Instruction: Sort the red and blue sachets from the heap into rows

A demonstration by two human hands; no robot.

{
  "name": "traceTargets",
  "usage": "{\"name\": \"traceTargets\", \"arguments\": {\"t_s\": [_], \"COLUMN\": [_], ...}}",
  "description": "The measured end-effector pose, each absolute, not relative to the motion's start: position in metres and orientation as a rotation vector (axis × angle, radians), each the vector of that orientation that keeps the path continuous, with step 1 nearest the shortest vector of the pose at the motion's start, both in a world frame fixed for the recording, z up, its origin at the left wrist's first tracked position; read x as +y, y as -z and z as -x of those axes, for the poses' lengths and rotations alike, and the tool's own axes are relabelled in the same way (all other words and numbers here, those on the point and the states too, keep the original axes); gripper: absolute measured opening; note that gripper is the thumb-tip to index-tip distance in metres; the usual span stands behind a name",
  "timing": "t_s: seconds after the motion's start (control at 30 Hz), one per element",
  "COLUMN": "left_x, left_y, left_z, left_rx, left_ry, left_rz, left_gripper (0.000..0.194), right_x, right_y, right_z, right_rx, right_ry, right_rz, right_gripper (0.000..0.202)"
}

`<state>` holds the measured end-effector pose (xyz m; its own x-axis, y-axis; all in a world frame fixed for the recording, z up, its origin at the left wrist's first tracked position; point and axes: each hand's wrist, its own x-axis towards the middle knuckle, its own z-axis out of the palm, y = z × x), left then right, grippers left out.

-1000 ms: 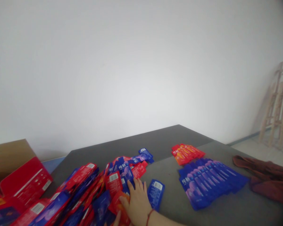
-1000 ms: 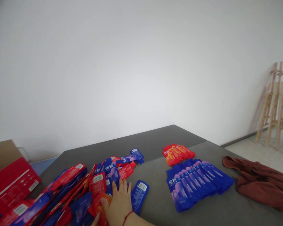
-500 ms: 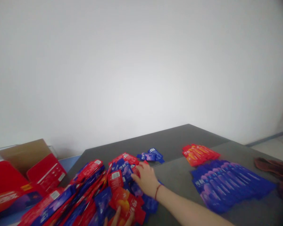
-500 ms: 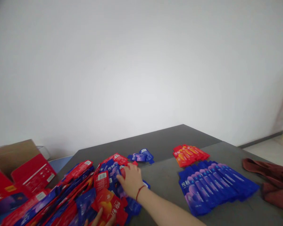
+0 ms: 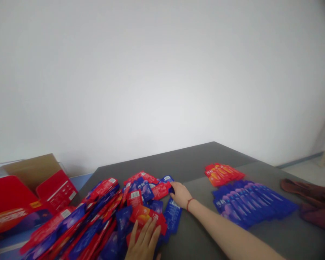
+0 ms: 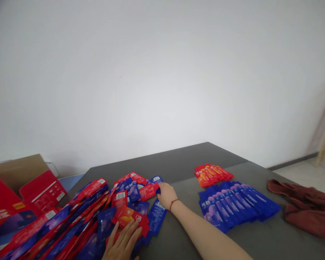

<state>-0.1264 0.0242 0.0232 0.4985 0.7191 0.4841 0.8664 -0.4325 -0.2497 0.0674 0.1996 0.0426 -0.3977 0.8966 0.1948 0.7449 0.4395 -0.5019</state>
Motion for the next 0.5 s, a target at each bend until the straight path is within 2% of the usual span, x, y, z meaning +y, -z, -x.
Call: {"name": "traceTargets", "arguments": {"t_s": [0.1,0.3,0.4,0.5], "left_x": [0.025,0.028,0.032,0.036], "left_y": [-0.038,-0.063,-0.07,-0.066], "left_z": [0.134,0.121,0.086,0.055], "left_rx": [-1.264,-1.555,-1.799,-1.877], "left_ry": [0.352,0.277,0.235,0.236], "left_rz": [2.322,2.304,2.183,2.257], "left_gripper": [0.06,0.046,0.043,0.058], "right_x": [0.184,0.155,0.132,0.117], "right_y": [-0.046,-0.058,-0.056,-0.05], "right_z": [-0.083,-0.107,-0.109,-0.114], "right_rx": [-2.287,-2.364,-2.347,-2.454], "right_ry": [-0.505,-0.566,-0.506,-0.443], "right_rz": [1.326,1.201,1.201,1.084], "right_gripper": [0.048,0.042,0.056,0.067]}}
